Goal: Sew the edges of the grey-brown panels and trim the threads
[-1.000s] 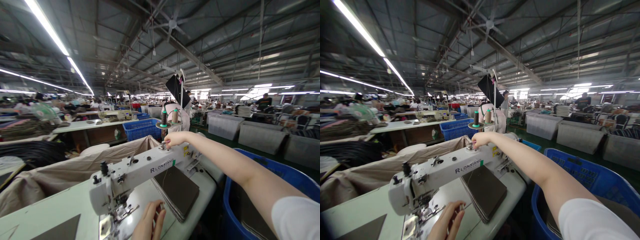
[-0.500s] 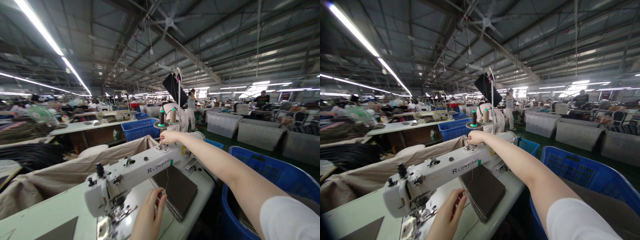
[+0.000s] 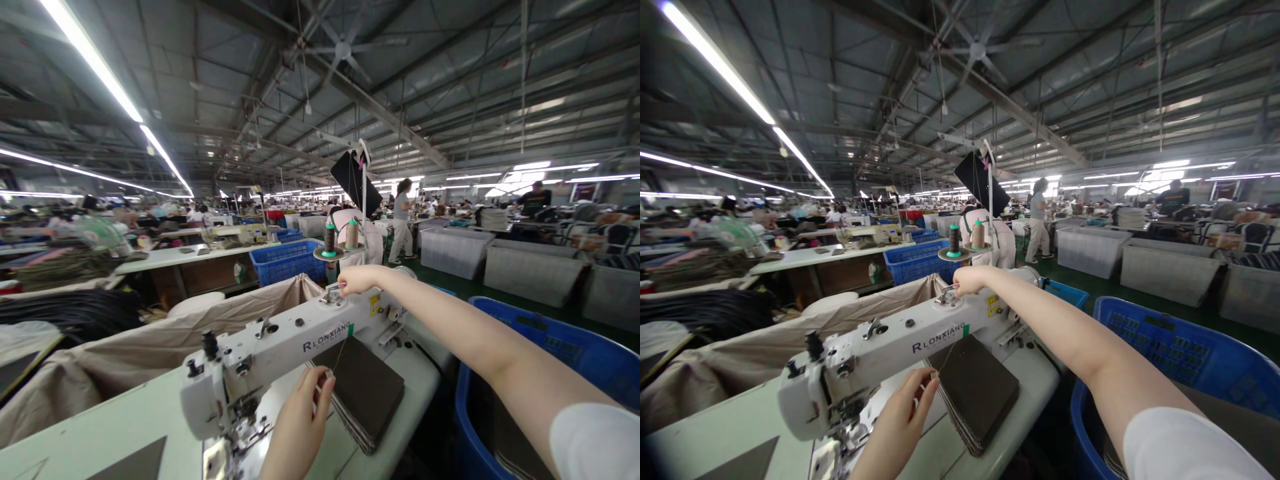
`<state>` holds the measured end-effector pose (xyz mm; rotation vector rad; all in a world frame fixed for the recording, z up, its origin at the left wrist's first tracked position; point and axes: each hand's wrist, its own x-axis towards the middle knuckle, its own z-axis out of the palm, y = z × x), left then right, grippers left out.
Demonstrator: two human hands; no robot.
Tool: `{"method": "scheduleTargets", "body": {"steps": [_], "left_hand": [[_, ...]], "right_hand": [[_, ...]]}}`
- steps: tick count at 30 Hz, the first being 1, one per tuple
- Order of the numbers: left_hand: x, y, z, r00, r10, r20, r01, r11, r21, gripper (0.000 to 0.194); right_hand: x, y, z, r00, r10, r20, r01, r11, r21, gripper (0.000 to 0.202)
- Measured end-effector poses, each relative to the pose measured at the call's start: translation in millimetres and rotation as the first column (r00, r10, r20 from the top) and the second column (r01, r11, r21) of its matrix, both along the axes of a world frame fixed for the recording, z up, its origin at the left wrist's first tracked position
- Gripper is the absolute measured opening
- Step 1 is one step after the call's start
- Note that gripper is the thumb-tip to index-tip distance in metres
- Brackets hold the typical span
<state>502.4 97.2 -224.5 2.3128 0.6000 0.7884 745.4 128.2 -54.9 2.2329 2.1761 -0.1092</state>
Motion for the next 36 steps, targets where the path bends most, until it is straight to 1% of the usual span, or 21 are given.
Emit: {"method": "scheduleTargets", "body": {"steps": [3, 6, 8, 10, 13, 15, 17, 20, 23, 27, 30, 33, 36], "left_hand": [[5, 3, 0.2, 1.000, -0.003, -0.006, 0.003, 1.000, 0.003, 0.032], [10, 1, 3.5, 0.999, -0.038, -0.010, 0.038, 0.999, 0.012, 0.033], [6, -1, 2.7, 0.999, -0.036, -0.018, 0.036, 0.999, 0.004, 0.033], [-3, -5, -3.2, 0.999, -0.028, -0.027, 0.027, 1.000, -0.015, 0.032], [-12, -17, -18.2, 0.995, -0.085, -0.052, 0.082, 0.995, -0.050, 0.029], [-10, -26, -27.1, 0.991, -0.127, -0.049, 0.124, 0.990, -0.068, 0.029], [-5, -34, -31.4, 0.990, -0.136, -0.037, 0.132, 0.988, -0.080, 0.029], [-1, -36, -30.8, 0.991, -0.127, -0.031, 0.123, 0.988, -0.097, 0.029], [-2, -29, -28.6, 0.995, -0.099, -0.008, 0.097, 0.989, -0.107, 0.031], [-4, -21, -26.1, 0.997, -0.079, 0.001, 0.079, 0.986, -0.150, 0.033], [-3, -20, -22.5, 0.995, -0.099, -0.006, 0.097, 0.983, -0.157, 0.030], [-4, -17, -21.2, 0.993, -0.115, -0.021, 0.110, 0.982, -0.151, 0.031], [-7, -15, -21.1, 0.995, -0.094, -0.024, 0.089, 0.982, -0.166, 0.032]], "right_hand": [[-4, 3, -3.7, 1.000, 0.014, -0.016, -0.014, 1.000, 0.011, 0.023], [-3, 7, -6.0, 1.000, -0.030, -0.006, 0.030, 0.998, 0.053, 0.027], [4, 5, -5.9, 0.998, -0.059, -0.001, 0.059, 0.998, 0.032, 0.028], [14, -1, -4.9, 0.998, -0.064, -0.006, 0.064, 0.998, -0.001, 0.027], [23, -7, -4.0, 0.999, -0.049, -0.019, 0.048, 0.999, -0.020, 0.024], [22, -7, -4.5, 0.998, -0.054, -0.013, 0.053, 0.998, -0.022, 0.024], [15, -3, -5.9, 0.997, -0.072, 0.006, 0.072, 0.997, -0.001, 0.024], [4, 0, -8.3, 0.996, -0.085, 0.030, 0.082, 0.992, 0.091, 0.025], [0, -3, -8.6, 0.998, -0.058, 0.028, 0.054, 0.989, 0.140, 0.020], [1, -8, -6.8, 1.000, -0.029, 0.008, 0.028, 0.990, 0.140, 0.018], [1, -6, -5.5, 0.999, -0.034, 0.024, 0.030, 0.989, 0.144, 0.018], [2, -6, -3.4, 0.999, -0.023, 0.047, 0.020, 0.997, 0.080, 0.017], [3, -7, -2.4, 0.995, -0.059, 0.084, 0.055, 0.997, 0.045, 0.024]]}}
